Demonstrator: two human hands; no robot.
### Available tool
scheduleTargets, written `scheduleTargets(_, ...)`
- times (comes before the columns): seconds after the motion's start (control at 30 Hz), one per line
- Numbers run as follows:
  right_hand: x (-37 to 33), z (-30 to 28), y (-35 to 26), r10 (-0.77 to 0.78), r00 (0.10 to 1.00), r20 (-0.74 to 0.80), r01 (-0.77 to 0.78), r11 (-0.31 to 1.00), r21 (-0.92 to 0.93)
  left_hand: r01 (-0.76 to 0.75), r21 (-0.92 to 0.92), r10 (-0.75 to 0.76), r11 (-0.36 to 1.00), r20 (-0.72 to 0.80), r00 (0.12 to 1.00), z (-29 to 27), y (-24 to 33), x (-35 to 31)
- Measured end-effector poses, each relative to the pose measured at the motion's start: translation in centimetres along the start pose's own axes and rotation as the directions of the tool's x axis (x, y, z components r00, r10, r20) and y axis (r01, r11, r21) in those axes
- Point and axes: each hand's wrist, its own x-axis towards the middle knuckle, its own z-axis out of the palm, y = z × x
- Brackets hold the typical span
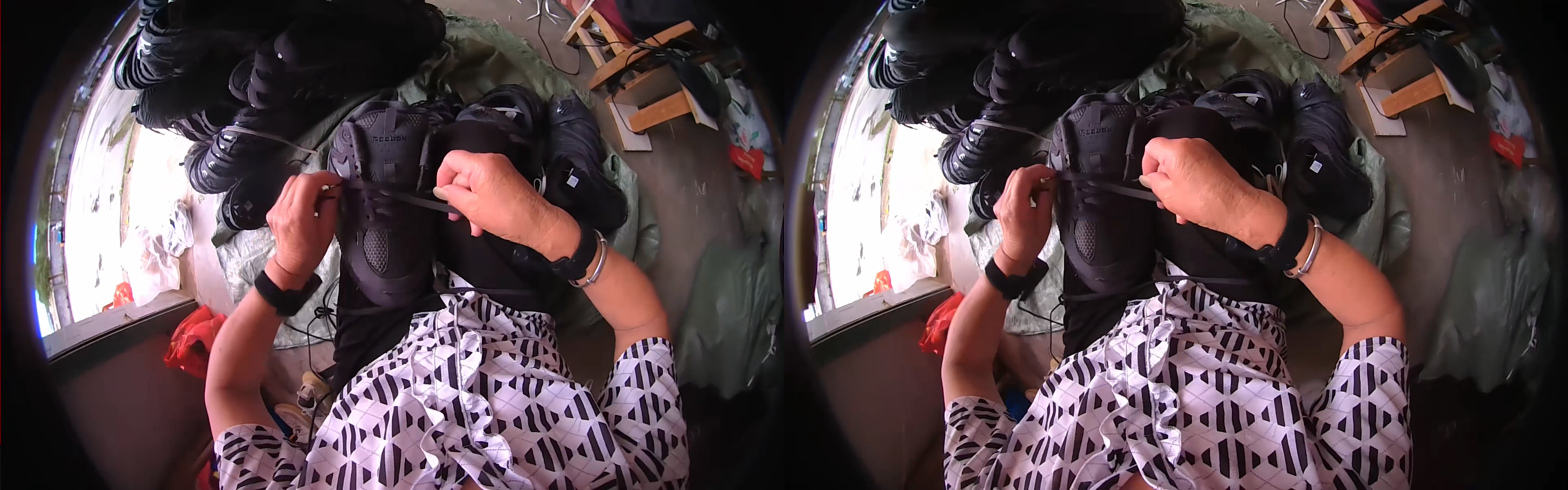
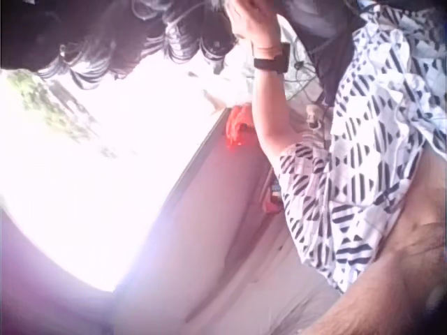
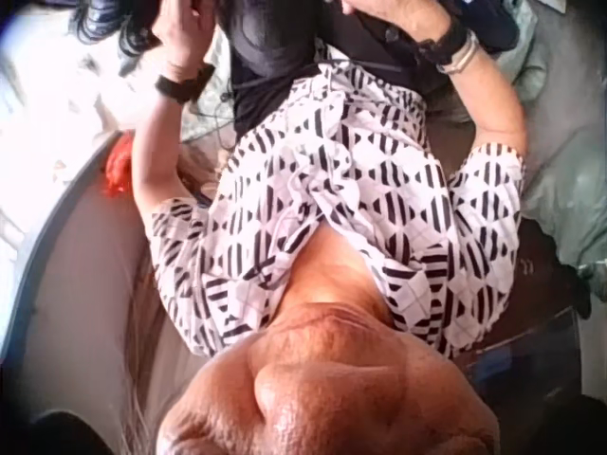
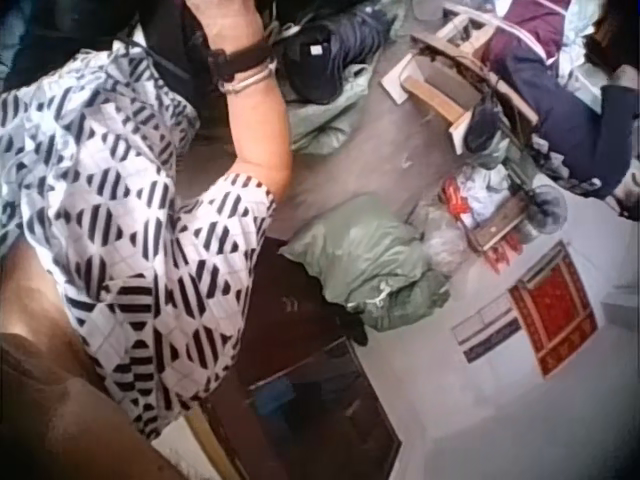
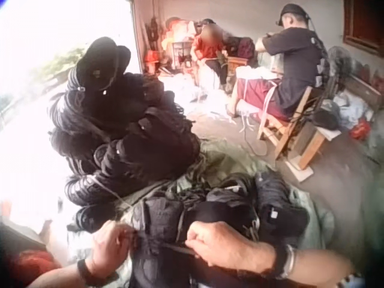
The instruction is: The person sits on the floor and laces a black sneaker by hand. They thread the laces through the eyelets, pull them tight, and tie a knot. The person handles the shoe and laces directly without using any tools.
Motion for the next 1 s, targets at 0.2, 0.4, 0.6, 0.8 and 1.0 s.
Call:
scheduleTargets(0.2,0.5,0.0,-0.2,0.002,0.999,-0.043,-0.003,0.999,-0.034,0.619,-0.659,-0.606,0.426,0.300,0.736,-1.6,1.4,-0.9)
scheduleTargets(0.4,0.6,0.8,1.1,-0.246,0.955,-0.168,0.217,0.961,-0.171,0.437,-0.763,-0.520,0.476,0.157,0.839,-0.8,2.4,-0.2)
scheduleTargets(0.6,0.6,0.9,1.5,-0.332,0.929,-0.166,0.280,0.920,-0.274,0.380,-0.672,-0.427,0.635,0.105,0.898,0.0,2.0,-1.3)
scheduleTargets(0.8,0.5,1.1,1.8,-0.383,0.915,-0.123,0.306,0.862,-0.405,0.526,-0.648,-0.495,0.552,0.253,0.831,-1.1,2.2,-1.5)
scheduleTargets(1.0,0.6,1.4,1.8,-0.349,0.919,-0.181,0.276,0.901,-0.334,0.648,-0.612,-0.504,0.453,0.424,0.753,-1.7,1.2,-0.4)
